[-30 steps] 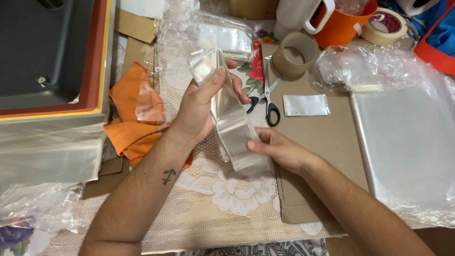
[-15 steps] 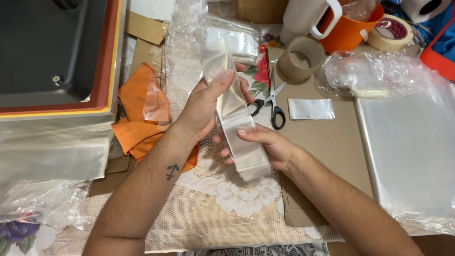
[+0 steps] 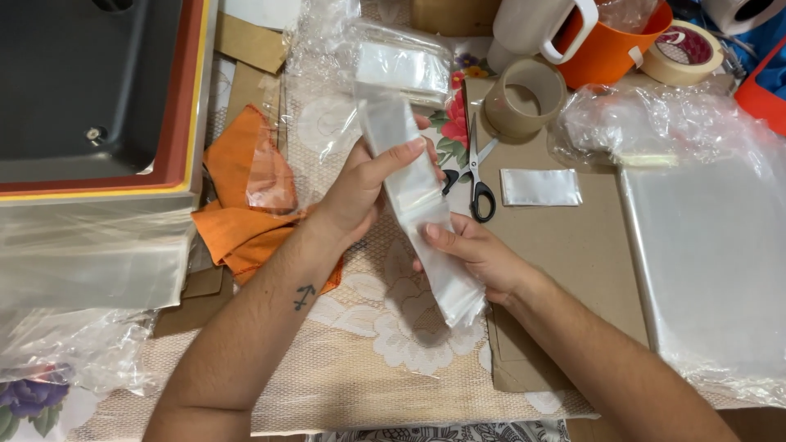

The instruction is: Organizing and inserting small plastic bags into a larger plastic sleeve for packaging sets.

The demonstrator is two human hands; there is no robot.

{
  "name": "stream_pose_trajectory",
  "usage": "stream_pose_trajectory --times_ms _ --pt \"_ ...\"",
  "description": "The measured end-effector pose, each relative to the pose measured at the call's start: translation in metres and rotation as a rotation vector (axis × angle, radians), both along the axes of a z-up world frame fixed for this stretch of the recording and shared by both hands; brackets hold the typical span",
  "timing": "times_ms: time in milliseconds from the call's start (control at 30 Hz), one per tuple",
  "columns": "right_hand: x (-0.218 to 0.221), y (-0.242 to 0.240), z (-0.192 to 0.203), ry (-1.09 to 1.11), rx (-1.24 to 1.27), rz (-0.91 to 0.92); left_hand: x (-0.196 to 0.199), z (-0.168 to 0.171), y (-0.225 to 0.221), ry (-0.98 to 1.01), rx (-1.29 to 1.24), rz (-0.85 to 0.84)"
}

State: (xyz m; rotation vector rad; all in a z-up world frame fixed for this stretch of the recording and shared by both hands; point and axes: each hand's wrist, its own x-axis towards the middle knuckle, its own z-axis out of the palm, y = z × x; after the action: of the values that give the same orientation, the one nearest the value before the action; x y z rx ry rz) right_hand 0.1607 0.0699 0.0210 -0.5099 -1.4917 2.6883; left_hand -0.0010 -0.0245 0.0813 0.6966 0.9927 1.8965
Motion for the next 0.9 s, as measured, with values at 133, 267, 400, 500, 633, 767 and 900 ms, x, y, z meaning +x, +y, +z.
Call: stream_pose_trajectory --times_ms 133,267,400,500,633,767,900 --pt "0.002 -0.003 -0.002 -0.013 -0.006 -0.011 0.000 -0.025 0.009 -0.176 0.043 0.011" --pt "0.001 -0.009 0.012 0.001 -0.041 0.057 0.004 -0.023 0.009 -0.297 0.066 0.016" --pt "0.005 -0.006 0.009 -0.064 -0.096 0.095 0.005 -0.055 0.022 -0.258 0.068 0.058" --pt "0.006 -0.006 0.018 -0.083 -0.099 0.132 0.014 -0.011 0.007 -0.159 0.043 0.105" --pt "0.009 -0.009 0.019 -0.083 -0.084 0.161 0.009 -0.020 0.011 -0.065 0.054 0.088" --pt "0.005 0.001 0.013 -0.028 0.054 0.211 0.011 -0.019 0.010 -0.108 0.061 0.060" --pt "-0.007 0.008 -0.011 -0.058 -0.008 0.079 0.019 -0.021 0.010 -0.132 0.055 0.036"
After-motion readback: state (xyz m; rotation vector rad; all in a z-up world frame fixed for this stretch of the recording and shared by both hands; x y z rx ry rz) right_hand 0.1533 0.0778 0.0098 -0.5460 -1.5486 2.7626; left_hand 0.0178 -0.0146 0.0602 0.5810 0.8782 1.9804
